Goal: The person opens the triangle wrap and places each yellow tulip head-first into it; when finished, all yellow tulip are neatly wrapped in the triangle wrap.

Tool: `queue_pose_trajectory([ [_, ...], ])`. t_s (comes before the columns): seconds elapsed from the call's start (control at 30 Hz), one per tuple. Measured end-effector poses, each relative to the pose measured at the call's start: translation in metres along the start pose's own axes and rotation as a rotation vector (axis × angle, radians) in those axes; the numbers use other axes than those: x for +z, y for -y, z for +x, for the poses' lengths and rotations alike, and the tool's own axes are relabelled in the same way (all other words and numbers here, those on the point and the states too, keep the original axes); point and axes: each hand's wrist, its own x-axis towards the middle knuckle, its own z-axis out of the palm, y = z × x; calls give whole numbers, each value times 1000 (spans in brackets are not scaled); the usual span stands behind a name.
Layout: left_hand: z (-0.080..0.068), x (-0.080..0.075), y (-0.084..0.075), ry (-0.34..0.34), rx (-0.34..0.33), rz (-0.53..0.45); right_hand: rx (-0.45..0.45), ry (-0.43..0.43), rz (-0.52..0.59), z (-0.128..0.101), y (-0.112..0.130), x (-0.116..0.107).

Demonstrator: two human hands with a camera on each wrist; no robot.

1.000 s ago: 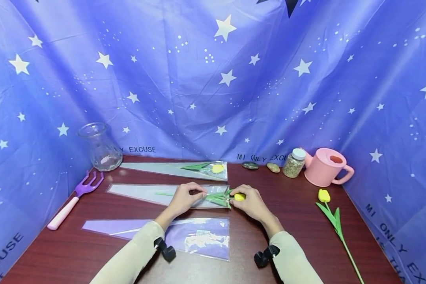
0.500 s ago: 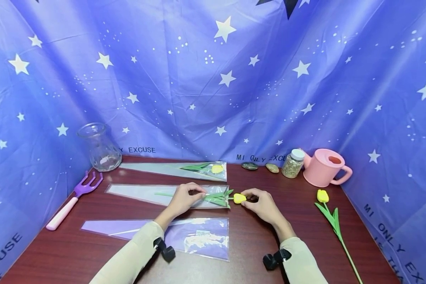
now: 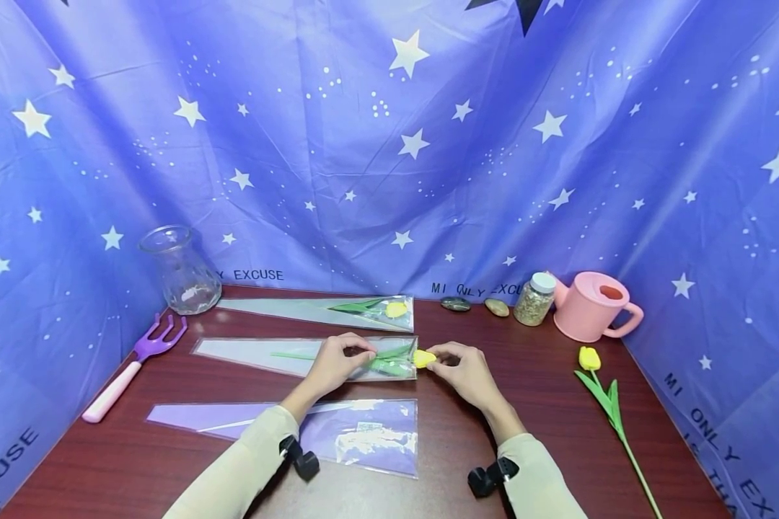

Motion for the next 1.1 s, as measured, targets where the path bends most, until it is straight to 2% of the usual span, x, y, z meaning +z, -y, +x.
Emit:
queue_pose_trajectory([
  [0.23, -1, -1, -2, -6, -5, -32, 14, -11, -11, 5, 10, 17],
  [0.57, -2, 2, -5, -8, 3, -37, -30, 6, 25, 12, 9, 38],
  [0.9, 0, 3, -6, -8, 13, -38, -37, 30, -12, 18, 13, 45],
  [1.1, 2, 3, -5, 3, 14, 2, -30, 34, -3, 14, 13, 40],
])
